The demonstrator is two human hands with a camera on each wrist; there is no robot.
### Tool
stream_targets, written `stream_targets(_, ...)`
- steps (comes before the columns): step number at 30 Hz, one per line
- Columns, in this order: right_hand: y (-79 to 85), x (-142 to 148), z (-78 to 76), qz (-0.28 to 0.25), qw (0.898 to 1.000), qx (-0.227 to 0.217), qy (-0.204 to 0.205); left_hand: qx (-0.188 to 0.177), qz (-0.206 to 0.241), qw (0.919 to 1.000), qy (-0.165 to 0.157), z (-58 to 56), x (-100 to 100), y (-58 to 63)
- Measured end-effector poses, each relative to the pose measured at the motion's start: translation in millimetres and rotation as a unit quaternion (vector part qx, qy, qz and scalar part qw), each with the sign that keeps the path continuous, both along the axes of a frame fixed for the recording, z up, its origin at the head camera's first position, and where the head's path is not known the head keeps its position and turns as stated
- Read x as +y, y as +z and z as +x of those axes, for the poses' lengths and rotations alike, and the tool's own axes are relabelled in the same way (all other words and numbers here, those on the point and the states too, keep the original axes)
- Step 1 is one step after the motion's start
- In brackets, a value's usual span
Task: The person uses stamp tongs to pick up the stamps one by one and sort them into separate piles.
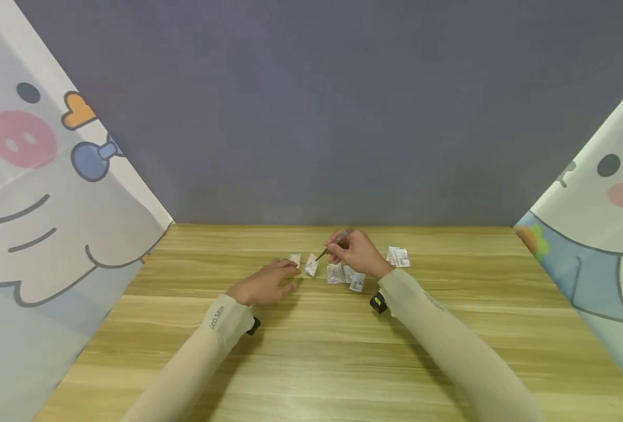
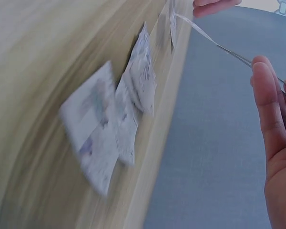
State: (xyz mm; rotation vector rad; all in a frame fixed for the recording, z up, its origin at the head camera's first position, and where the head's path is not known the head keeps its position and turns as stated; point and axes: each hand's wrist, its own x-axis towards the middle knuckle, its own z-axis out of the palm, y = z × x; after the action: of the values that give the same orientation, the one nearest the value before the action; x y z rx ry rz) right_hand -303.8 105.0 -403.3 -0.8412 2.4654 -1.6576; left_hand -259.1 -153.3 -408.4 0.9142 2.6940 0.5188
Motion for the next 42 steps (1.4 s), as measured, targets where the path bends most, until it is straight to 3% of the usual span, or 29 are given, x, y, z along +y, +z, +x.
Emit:
stream_targets(10,-7.2,-26.4,-12.9,-0.015,0.999,-0.032,0.010,-0.003,0.002,0.9999,0.014,0.0,-8.6,2.1)
stream_targets(20,-11.4,-45.2,-13.1,0.026,0.999,-0.040,-0.006,-0.012,0.003,0.9998,0.016,0.7,-10.2,2.9)
stream_targets(30,-7.5,-31.4,-9.1,0.038,0.997,-0.060,-0.024,-0.017,0.007,0.9998,0.010,-0.1,-4.4,2.7)
stream_targets(42,-1.8,1.9,-4.1,0.047,0.997,-0.060,-0.032,-0.001,0.000,0.9993,-0.037,-3.5,17.6,-2.9)
